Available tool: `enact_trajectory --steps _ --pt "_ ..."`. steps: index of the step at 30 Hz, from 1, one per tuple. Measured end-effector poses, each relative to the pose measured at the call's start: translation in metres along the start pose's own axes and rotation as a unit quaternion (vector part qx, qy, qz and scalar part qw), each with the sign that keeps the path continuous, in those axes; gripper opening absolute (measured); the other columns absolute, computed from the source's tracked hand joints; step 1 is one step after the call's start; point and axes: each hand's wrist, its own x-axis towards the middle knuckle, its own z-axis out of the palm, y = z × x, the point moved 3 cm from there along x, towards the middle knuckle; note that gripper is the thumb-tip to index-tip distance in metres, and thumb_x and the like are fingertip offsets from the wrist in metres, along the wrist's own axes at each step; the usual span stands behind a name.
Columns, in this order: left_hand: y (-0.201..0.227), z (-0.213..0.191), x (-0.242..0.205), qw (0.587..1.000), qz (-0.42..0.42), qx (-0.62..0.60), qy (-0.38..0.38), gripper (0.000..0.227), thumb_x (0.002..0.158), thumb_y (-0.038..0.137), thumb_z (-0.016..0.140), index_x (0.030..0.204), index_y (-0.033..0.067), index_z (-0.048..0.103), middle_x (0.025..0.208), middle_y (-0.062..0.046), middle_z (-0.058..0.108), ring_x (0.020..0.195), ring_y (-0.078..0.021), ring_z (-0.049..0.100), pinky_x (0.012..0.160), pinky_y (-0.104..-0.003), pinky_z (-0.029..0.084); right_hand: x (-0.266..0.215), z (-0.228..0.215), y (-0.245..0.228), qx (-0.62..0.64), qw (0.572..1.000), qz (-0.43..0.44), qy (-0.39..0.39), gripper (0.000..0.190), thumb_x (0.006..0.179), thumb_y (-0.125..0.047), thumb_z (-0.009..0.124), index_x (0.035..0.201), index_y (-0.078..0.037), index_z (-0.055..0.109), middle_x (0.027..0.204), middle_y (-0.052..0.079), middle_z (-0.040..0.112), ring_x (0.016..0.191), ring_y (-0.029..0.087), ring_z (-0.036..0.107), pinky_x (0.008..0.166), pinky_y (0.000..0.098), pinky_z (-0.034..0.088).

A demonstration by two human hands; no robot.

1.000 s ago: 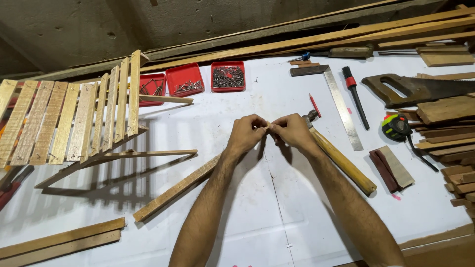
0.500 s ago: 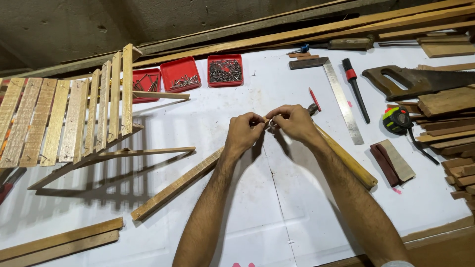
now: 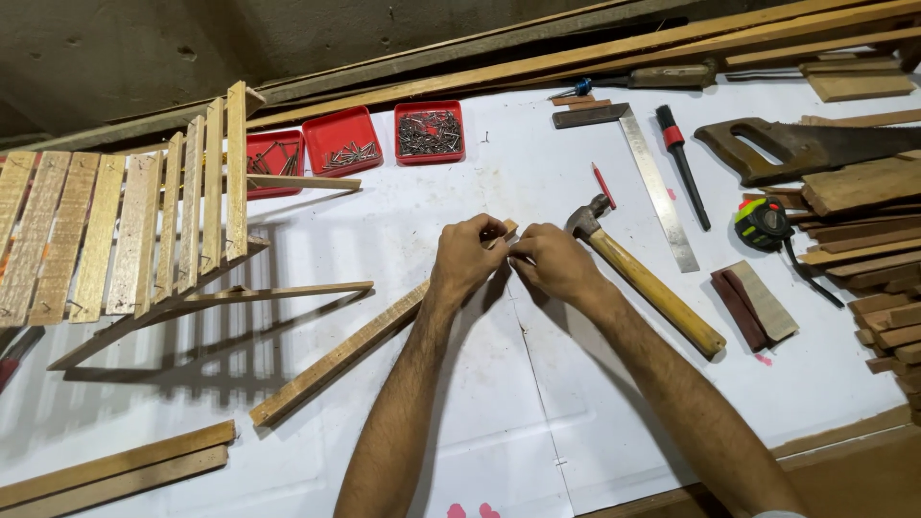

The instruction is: The person assembles a small slatted wooden lounge chair on a workbench. They pick up thin wood strips, align them against the chair frame, position nails, and hammer the nails in by hand, working on one strip at a time and setting finished pieces aside.

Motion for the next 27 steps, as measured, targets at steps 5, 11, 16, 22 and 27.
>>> enact_trajectory --steps 5,11,16,22,27 --pt "0.003 0.0 -0.002 1.0 0.008 0.005 0.008 0.02 0.087 0.011 0.072 0.104 -0.0006 0.075 0.093 -0.016 0.079 0.086 -0.0225 0.079 0.078 -0.033 0.066 -0.007 0.011 -0.003 -0.074 0.997 -0.038 0.005 0.015 0.092 -0.015 0.069 0.095 0.0 0.069 0.093 0.012 0.064 0.092 0.028 0.062 0.08 0.0432 0.055" --pt "0.004 0.0 -0.001 1.0 -0.005 -0.006 0.01 0.018 0.087 0.012 0.074 0.101 0.001 0.078 0.089 -0.014 0.08 0.079 -0.0202 0.079 0.073 -0.032 0.066 -0.007 0.005 0.015 -0.018 1.0 0.008 0.016 0.014 0.1 -0.014 0.063 0.098 0.0 0.063 0.09 0.012 0.065 0.084 0.024 0.063 0.077 0.0401 0.055" --pt "0.002 0.0 -0.002 1.0 -0.028 0.002 -0.003 0.018 0.088 0.013 0.072 0.101 0.0026 0.078 0.086 -0.013 0.08 0.072 -0.019 0.078 0.068 -0.032 0.065 0.004 -0.016 0.012 0.157 0.981 0.1 0.051 0.029 0.098 -0.015 0.063 0.126 -0.006 0.063 0.086 0.008 0.074 0.071 0.016 0.069 0.065 0.0323 0.059" --pt "0.004 -0.002 -0.002 1.0 0.008 0.0 0.006 0.018 0.088 0.011 0.071 0.102 0.0026 0.078 0.089 -0.014 0.08 0.073 -0.0188 0.078 0.07 -0.031 0.065 0.025 -0.009 0.024 0.171 0.98 0.035 0.094 0.019 0.097 -0.014 0.069 0.114 -0.012 0.078 0.099 0.006 0.078 0.083 0.014 0.075 0.073 0.0289 0.063" --pt "-0.013 0.005 0.003 0.999 0.02 -0.018 0.021 0.02 0.088 0.009 0.072 0.104 -0.0019 0.074 0.098 -0.017 0.079 0.09 -0.0233 0.079 0.084 -0.034 0.066 0.034 -0.003 0.028 0.111 0.992 -0.001 0.055 0.015 0.095 -0.012 0.071 0.108 -0.011 0.078 0.095 0.006 0.079 0.083 0.016 0.076 0.074 0.0303 0.063"
